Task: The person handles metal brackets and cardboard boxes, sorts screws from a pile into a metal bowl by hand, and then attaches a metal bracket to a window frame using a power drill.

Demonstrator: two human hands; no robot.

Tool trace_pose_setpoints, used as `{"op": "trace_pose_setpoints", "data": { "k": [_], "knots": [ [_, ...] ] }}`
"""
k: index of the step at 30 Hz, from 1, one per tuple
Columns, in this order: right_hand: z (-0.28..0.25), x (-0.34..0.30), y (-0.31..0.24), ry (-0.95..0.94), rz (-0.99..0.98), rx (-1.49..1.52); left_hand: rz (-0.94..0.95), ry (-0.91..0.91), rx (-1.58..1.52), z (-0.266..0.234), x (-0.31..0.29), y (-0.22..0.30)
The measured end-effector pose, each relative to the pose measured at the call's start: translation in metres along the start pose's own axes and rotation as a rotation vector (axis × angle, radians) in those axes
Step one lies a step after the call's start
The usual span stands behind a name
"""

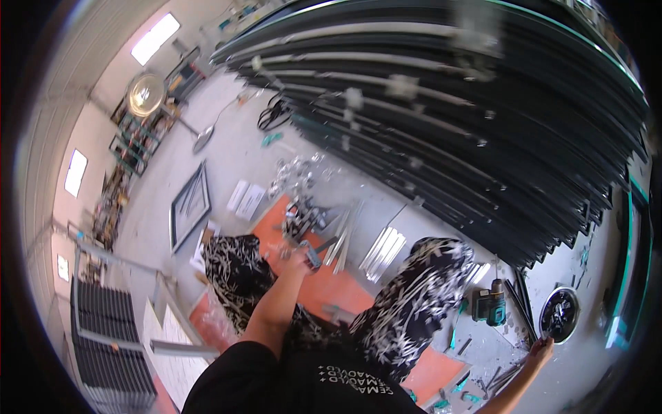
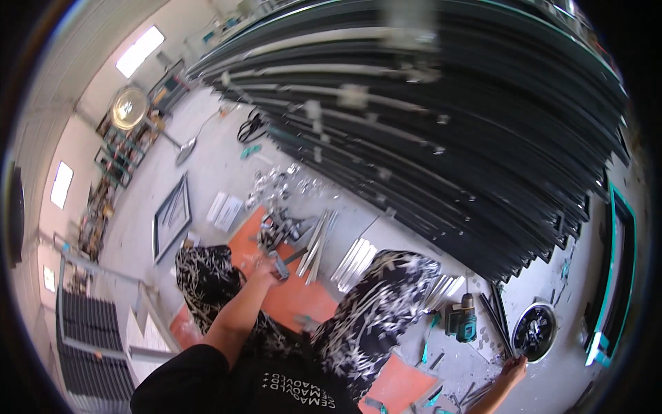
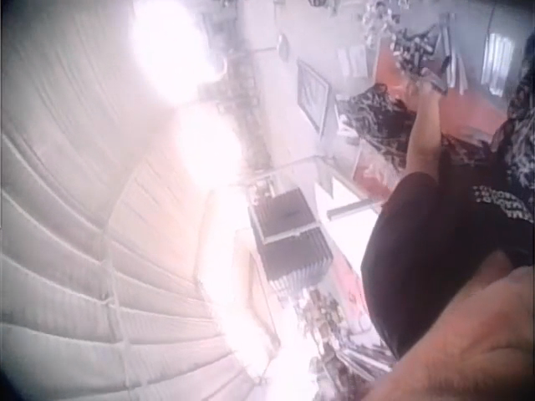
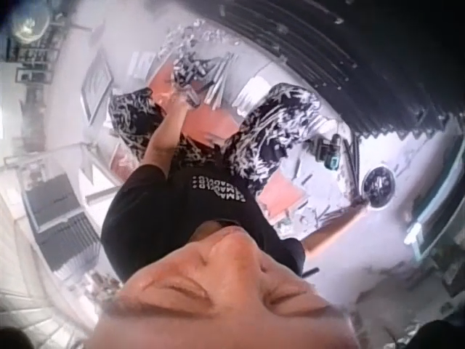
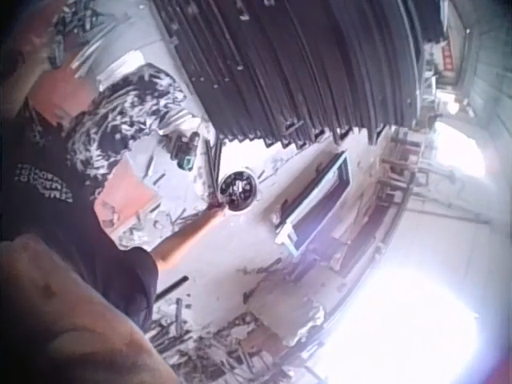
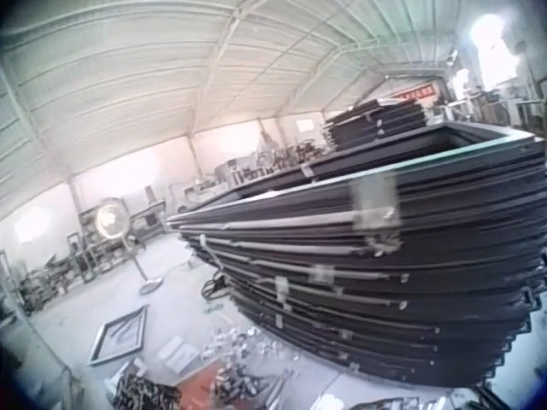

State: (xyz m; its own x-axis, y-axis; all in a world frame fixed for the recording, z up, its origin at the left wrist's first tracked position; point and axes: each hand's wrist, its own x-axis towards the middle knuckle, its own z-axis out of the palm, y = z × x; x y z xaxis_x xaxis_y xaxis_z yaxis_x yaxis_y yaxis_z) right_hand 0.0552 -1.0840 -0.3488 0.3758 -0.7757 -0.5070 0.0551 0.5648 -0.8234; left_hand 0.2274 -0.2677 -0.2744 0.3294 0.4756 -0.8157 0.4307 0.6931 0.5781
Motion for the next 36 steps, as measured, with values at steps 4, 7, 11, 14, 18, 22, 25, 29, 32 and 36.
{"op": "trace_pose_setpoints", "data": {
  "k": [4,7,11,14,18,22,25,29,32,36],
  "knots": [
    [0.036,-0.092,-0.031,-0.171,0.06,0.007,0.0,0.045,-0.149,-0.048,0.039,-0.021],
    [0.098,-0.19,-0.061,-0.31,0.005,-0.135,-0.029,0.103,-0.236,-0.077,0.063,-0.034],
    [0.209,-0.312,-0.099,-0.49,-0.242,-0.317,-0.094,0.163,-0.331,-0.093,0.088,-0.045],
    [0.288,-0.402,-0.096,-0.618,-0.288,-0.311,-0.174,0.266,-0.31,-0.077,0.079,-0.039],
    [0.365,-0.46,-0.042,-0.855,-0.089,-0.426,-0.269,0.171,-0.443,-0.078,0.098,-0.048],
    [0.432,-0.503,0.075,-1.058,0.322,-0.604,-0.289,0.244,-0.312,-0.092,0.183,-0.087],
    [0.447,-0.535,0.163,-1.12,0.558,-0.735,-0.177,0.002,-0.557,-0.11,0.213,-0.096],
    [0.431,-0.536,0.233,-1.109,0.598,-0.903,0.439,0.12,-0.071,-0.109,0.206,-0.04],
    [0.43,-0.532,0.247,-1.152,0.47,-1.005,-0.008,-0.168,-0.196,-0.077,0.146,0.042],
    [0.442,-0.544,0.244,-1.32,0.34,-1.097,-0.022,-0.716,-0.308,-0.069,-0.005,0.133]
  ]
}}
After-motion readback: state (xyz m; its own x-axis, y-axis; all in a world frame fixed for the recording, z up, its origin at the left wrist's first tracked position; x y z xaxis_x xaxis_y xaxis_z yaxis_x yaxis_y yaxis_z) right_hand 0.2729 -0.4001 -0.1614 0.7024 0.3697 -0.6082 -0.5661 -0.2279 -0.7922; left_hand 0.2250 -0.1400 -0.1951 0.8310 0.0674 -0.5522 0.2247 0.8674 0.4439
